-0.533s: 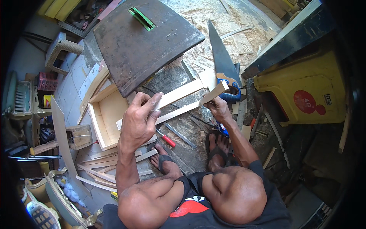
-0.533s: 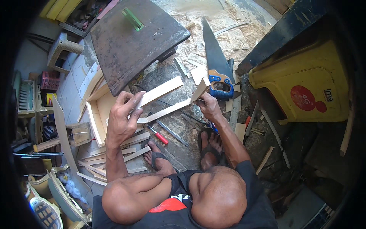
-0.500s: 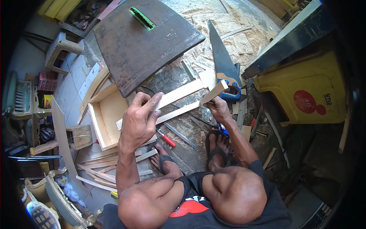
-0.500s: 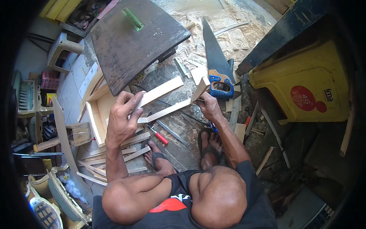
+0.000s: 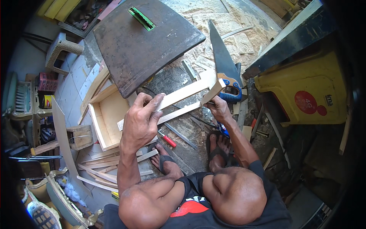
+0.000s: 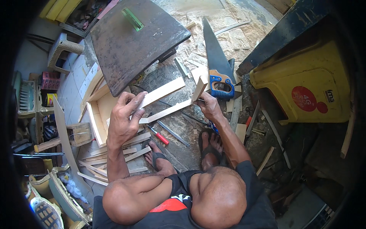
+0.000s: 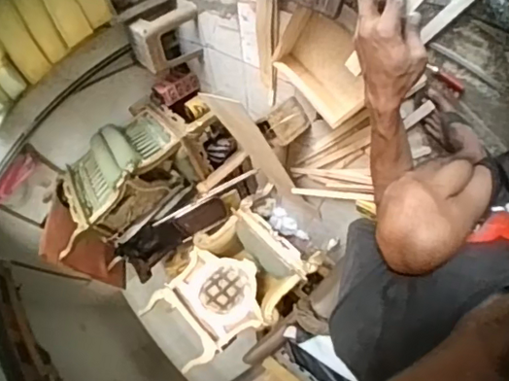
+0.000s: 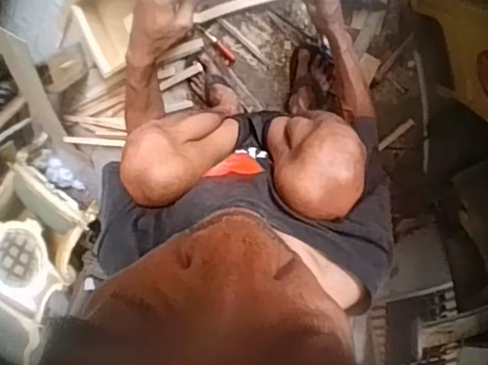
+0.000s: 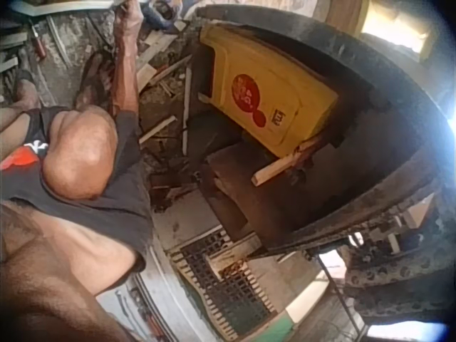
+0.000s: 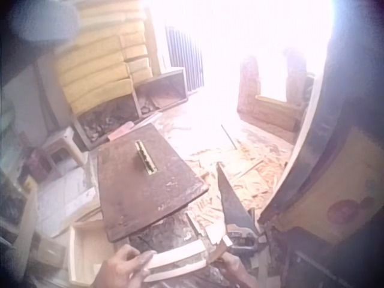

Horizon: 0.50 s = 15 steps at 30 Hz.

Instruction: The person pieces together and secures thin wooden strips to form the frame for the top of a small wooden box, using a drill and glue.

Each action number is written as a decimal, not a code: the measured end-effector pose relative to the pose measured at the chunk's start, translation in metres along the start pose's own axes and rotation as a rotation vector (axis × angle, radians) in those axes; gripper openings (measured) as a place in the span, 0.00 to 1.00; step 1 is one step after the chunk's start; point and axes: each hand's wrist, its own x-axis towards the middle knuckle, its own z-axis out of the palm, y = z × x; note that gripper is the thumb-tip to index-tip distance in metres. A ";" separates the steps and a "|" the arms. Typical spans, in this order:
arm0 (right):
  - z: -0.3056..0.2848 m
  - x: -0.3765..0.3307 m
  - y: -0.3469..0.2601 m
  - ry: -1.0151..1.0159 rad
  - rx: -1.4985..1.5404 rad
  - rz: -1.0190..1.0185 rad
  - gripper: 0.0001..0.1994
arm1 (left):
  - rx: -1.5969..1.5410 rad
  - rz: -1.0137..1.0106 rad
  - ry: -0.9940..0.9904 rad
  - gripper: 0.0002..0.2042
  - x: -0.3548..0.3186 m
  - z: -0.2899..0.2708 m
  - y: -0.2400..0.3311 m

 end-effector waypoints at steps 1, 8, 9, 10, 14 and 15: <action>0.000 -0.001 0.002 -0.002 -0.009 -0.003 0.12 | 0.001 0.000 -0.004 0.24 0.001 0.001 0.001; 0.005 0.002 0.003 -0.019 -0.036 -0.102 0.20 | 0.052 -0.001 0.017 0.24 0.001 0.005 0.004; 0.007 0.002 0.004 -0.011 -0.033 -0.125 0.21 | 0.059 0.020 0.029 0.23 0.001 0.005 0.005; 0.005 0.001 -0.001 -0.016 -0.034 -0.115 0.21 | 0.064 0.037 0.039 0.22 0.001 0.007 0.005; 0.006 -0.001 0.007 -0.020 -0.061 -0.095 0.20 | 0.086 0.066 0.034 0.21 0.005 0.011 0.009; 0.006 -0.001 0.006 -0.024 -0.055 -0.088 0.20 | 0.086 0.054 0.026 0.21 0.005 0.011 0.011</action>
